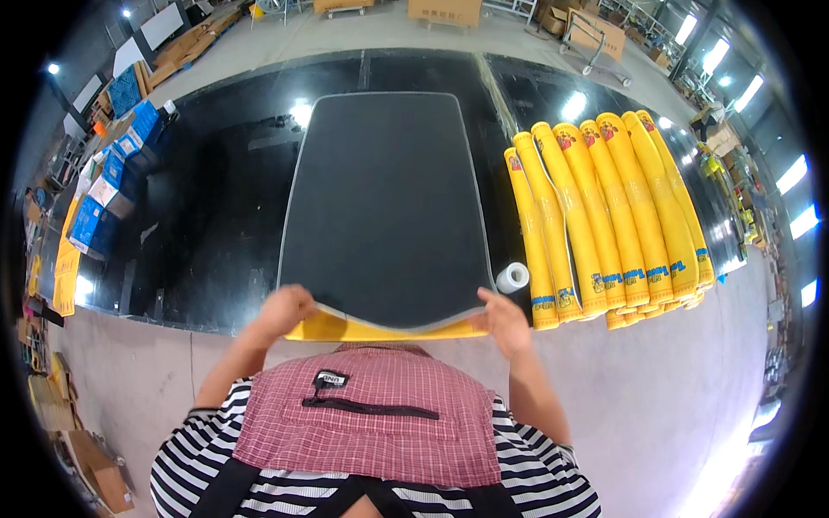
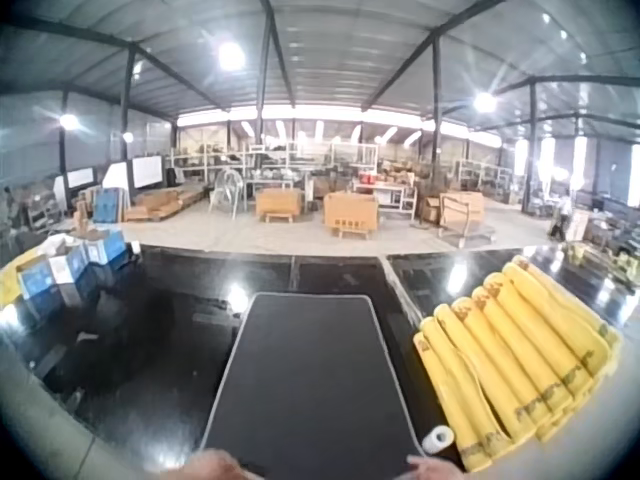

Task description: The person rolls a black rectangular mat into a yellow printed sleeve and secures it with clear tape. They repeat this process for multiple mats, stacking the finished rolls on the table. The person handles the mats, sleeves, and tape by hand throughout the task.

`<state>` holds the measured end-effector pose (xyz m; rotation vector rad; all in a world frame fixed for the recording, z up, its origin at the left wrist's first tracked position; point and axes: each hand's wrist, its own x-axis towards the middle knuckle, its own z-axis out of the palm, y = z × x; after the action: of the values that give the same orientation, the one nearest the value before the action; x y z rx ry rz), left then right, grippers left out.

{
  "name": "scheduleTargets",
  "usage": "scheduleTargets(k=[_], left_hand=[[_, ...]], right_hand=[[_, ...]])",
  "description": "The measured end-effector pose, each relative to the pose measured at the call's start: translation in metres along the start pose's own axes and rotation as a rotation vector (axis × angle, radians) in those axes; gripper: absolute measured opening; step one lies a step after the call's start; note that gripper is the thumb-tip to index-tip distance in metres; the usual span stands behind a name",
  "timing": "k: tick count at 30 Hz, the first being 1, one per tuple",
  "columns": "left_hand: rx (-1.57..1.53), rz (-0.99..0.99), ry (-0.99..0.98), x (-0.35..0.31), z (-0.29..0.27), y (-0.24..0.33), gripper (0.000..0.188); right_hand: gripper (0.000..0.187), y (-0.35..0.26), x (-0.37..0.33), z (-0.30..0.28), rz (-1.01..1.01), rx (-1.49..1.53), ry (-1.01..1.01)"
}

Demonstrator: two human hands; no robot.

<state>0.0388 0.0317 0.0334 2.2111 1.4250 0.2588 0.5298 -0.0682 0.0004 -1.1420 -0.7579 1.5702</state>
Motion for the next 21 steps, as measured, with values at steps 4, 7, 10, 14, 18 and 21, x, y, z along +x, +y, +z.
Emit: scheduleTargets(k=[4, 7, 10, 14, 18, 21], left_hand=[[0.402, 0.016, 0.4, 0.067, -0.032, 0.016, 0.016], [0.414, 0.138, 0.651, 0.1, -0.011, 0.016, 0.026], [0.115, 0.15, 0.485, 0.112, 0.031, 0.009, 0.03], [0.196, 0.153, 0.36, 0.093, 0.055, 0.044, 0.031], [0.241, 0.162, 0.341, 0.075, 0.058, 0.055, 0.032], [0.25, 0.156, 0.298, 0.057, 0.064, 0.059, 0.034]], right_hand=[[0.069, -0.042, 0.048, 0.04, -0.164, 0.152, 0.076], [0.061, -0.057, 0.075, 0.083, -0.397, -0.785, 0.188], [0.048, -0.039, 0.1, 0.091, -0.55, -1.561, 0.057], [0.043, -0.011, 0.118, 0.083, -0.785, -1.694, -0.051], [0.041, -0.003, 0.117, 0.087, -0.735, -1.556, -0.195], [0.038, -0.006, 0.096, 0.097, -0.699, -1.623, -0.222]])
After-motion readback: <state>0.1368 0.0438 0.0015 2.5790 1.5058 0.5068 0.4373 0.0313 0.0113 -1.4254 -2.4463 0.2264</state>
